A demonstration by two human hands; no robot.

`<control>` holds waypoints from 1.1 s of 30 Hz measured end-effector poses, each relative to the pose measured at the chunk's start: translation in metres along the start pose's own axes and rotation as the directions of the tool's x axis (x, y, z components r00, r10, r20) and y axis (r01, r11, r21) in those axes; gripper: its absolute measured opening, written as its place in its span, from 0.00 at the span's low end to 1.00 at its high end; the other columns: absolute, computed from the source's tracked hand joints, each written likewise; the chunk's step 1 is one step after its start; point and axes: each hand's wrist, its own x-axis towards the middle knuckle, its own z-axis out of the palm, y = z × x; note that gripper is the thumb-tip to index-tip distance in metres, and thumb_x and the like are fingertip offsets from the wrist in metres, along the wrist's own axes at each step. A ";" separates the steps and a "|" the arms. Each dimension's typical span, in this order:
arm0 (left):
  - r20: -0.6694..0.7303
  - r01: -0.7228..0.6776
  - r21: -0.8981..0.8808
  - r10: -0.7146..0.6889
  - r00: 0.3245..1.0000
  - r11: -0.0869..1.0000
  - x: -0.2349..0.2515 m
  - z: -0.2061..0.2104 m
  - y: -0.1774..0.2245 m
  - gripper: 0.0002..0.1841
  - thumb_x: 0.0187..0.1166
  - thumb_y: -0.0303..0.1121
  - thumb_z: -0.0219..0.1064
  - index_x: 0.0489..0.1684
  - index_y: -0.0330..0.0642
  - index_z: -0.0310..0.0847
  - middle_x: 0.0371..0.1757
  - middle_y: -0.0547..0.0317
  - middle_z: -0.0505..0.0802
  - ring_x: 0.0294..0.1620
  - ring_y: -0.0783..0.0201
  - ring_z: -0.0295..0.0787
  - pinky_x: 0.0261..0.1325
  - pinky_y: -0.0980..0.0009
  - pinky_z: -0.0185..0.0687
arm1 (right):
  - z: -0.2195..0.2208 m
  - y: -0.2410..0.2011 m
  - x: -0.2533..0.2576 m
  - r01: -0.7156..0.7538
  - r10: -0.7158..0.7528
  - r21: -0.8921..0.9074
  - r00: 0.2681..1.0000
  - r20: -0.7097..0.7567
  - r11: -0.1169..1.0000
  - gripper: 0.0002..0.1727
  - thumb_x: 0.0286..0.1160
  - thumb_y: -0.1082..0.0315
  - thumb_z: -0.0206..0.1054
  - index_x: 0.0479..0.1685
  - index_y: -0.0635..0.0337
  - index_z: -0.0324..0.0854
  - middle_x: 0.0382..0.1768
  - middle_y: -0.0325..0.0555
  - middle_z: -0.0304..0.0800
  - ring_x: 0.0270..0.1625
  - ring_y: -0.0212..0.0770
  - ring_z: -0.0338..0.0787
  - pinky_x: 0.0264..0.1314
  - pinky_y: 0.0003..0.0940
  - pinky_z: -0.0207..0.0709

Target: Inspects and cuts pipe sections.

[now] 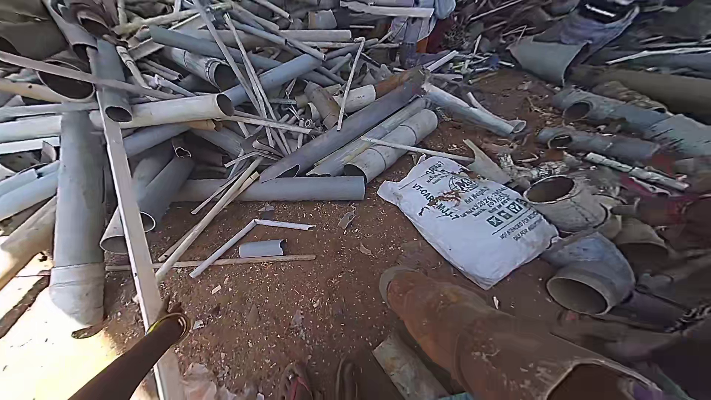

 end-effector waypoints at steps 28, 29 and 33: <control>-0.798 -0.699 0.601 0.260 -0.543 0.387 -0.218 -0.051 0.198 0.61 0.47 0.84 0.58 0.75 0.38 0.79 0.77 0.28 0.80 0.75 0.32 0.79 0.72 0.31 0.67 | 0.055 -0.020 0.034 -0.095 0.118 0.108 0.965 -0.233 0.990 0.13 0.67 0.69 0.67 0.47 0.66 0.78 0.42 0.35 0.89 0.45 0.16 0.84 0.49 0.14 0.77; -0.785 -0.659 0.613 0.246 -0.568 0.436 -0.220 -0.052 0.203 0.59 0.48 0.83 0.58 0.74 0.40 0.79 0.77 0.31 0.81 0.76 0.34 0.79 0.73 0.33 0.65 | 0.053 -0.018 0.036 -0.096 0.120 0.108 0.961 -0.248 0.989 0.12 0.68 0.69 0.67 0.47 0.65 0.78 0.41 0.35 0.89 0.44 0.16 0.85 0.49 0.14 0.77; -0.806 -0.656 0.587 0.268 -0.528 0.473 -0.240 -0.054 0.219 0.58 0.44 0.77 0.64 0.72 0.36 0.82 0.75 0.34 0.83 0.75 0.35 0.81 0.70 0.27 0.65 | 0.040 -0.015 0.042 -0.125 0.150 0.100 0.943 -0.297 0.987 0.12 0.67 0.68 0.67 0.46 0.63 0.77 0.39 0.33 0.89 0.41 0.18 0.85 0.46 0.16 0.77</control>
